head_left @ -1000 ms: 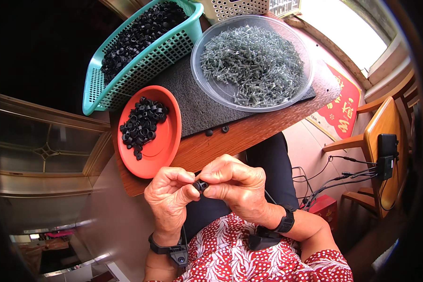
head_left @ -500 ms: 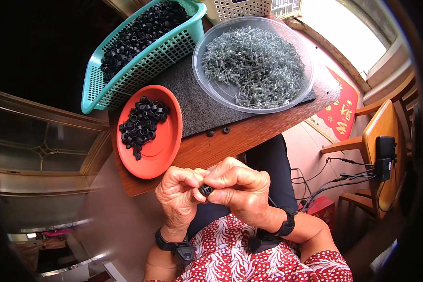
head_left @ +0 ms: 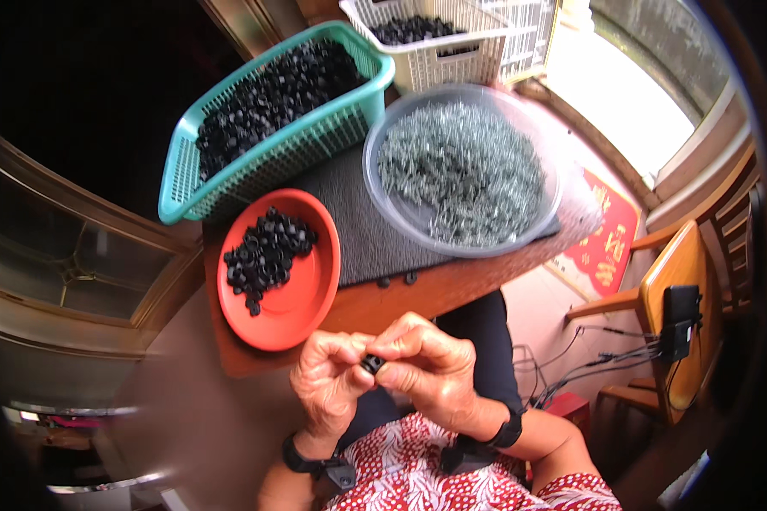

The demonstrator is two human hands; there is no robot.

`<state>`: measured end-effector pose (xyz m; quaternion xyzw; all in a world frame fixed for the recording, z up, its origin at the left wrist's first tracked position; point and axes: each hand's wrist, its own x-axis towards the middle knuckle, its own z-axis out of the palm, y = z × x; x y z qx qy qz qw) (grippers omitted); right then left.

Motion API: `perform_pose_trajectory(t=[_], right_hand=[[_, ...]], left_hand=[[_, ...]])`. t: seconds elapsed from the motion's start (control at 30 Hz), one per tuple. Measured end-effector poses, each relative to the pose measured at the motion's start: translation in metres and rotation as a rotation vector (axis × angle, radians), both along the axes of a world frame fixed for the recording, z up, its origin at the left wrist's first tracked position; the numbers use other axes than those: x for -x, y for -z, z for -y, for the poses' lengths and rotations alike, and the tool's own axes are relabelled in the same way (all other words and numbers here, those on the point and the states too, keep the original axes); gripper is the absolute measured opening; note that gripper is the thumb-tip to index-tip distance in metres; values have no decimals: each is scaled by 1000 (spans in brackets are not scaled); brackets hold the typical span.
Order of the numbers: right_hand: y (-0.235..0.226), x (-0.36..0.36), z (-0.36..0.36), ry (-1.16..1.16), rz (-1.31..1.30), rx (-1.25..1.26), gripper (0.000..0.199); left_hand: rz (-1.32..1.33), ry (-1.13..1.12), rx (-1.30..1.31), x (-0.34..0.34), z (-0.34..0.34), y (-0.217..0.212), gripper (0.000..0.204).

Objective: Assembling small black plastic components by hand-inserting pins at a workstation.

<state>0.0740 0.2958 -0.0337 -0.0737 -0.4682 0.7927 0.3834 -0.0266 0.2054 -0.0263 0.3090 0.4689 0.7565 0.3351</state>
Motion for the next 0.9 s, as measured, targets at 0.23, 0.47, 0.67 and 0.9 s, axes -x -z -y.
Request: perform_pose_trajectory(t=[0.23, 0.47, 0.67, 0.9], right_hand=[[-18, 1, -12, -167, 5, 193, 18], [-86, 31, -124, 220, 418, -357, 17], [-108, 81, -265, 592, 637, -722, 24], [-105, 106, -333, 781, 748, -1122, 40]], left_hand=[[38, -12, 152, 1, 11, -20, 28], [-151, -421, 228, 46, 27, -37, 22], [-180, -588, 214, 89, 48, -24, 13], [-488, -544, 430, 103, 58, -13, 12]])
